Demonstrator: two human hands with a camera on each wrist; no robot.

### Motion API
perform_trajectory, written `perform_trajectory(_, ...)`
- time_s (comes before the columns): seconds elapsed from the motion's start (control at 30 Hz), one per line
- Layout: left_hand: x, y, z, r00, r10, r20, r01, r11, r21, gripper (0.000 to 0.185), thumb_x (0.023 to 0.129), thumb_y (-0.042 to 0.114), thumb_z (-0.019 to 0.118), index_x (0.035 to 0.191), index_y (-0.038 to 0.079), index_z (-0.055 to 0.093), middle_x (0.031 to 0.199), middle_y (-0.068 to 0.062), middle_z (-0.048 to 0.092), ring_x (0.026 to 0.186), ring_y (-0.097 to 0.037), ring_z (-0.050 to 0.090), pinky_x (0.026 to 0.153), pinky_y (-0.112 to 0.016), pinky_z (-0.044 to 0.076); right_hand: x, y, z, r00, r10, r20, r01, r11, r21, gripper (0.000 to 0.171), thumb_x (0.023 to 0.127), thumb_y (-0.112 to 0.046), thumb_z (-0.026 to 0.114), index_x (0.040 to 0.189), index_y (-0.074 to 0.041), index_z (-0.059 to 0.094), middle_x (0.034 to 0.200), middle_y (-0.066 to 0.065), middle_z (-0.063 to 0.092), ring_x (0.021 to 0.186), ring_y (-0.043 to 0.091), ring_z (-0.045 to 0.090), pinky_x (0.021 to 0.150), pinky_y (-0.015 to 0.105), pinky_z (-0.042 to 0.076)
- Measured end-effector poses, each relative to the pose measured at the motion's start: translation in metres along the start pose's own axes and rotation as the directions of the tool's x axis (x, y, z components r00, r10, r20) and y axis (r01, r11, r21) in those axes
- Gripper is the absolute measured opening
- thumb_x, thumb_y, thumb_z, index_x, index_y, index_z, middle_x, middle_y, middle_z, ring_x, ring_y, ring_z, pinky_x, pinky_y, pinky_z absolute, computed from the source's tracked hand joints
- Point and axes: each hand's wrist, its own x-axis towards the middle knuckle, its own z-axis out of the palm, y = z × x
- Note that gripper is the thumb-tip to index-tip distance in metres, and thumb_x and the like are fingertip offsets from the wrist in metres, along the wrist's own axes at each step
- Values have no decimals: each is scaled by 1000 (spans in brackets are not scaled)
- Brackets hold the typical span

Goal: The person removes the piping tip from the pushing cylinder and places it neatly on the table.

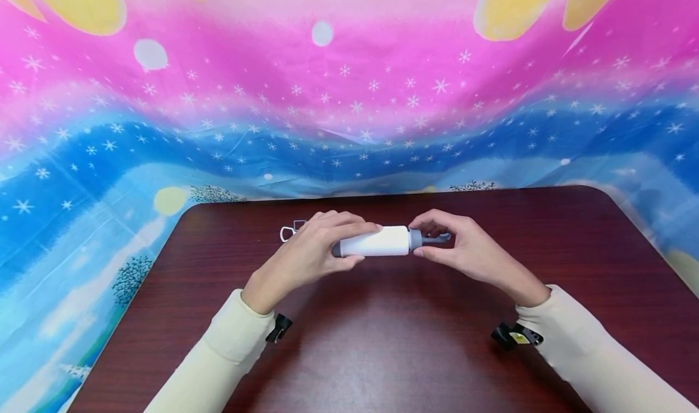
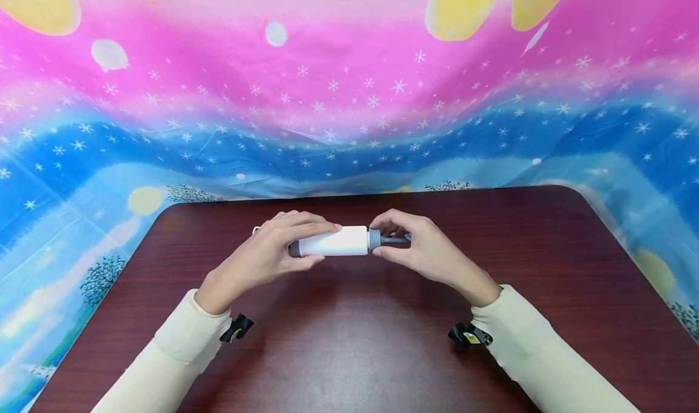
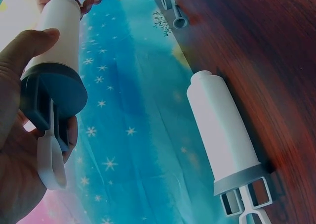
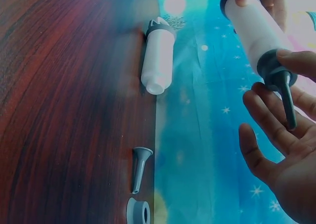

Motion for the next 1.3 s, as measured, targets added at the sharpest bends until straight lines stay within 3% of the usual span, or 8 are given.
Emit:
perform_trajectory(0.23, 0, 1, 0, 1000, 4, -4, -4, 1000, -11, 54, 88, 22, 86, 139, 25, 68, 130, 3, 71, 113, -16, 62, 93, -39, 49, 0, 0, 1, 1000, 5, 22, -5, 1000, -3, 36, 92, -15, 82, 125, -17, 69, 115, 1, 74, 103, 18, 70, 88, 33, 57)
perform_trajectory(0.77, -1, 1, 0, 1000, -12, 5, 12, 1000, -6, 53, 90, 23, 85, 140, 25, 68, 131, 3, 71, 114, -15, 62, 93, -38, 49, -1, 1, 1, 1000, -19, -1, 19, 1000, 16, 30, 96, -14, 77, 124, -18, 70, 109, 0, 74, 96, 17, 68, 79, 29, 56)
perform_trajectory(1.3, -3, 0, 0, 999, -36, 7, 36, 999, -11, 55, 91, 25, 84, 143, 25, 66, 132, 0, 71, 116, -17, 63, 95, -41, 50, 0, -1, 2, 999, -30, -31, 30, 1000, -1, 32, 93, -13, 81, 122, -17, 69, 106, 0, 74, 94, 17, 68, 78, 29, 57)
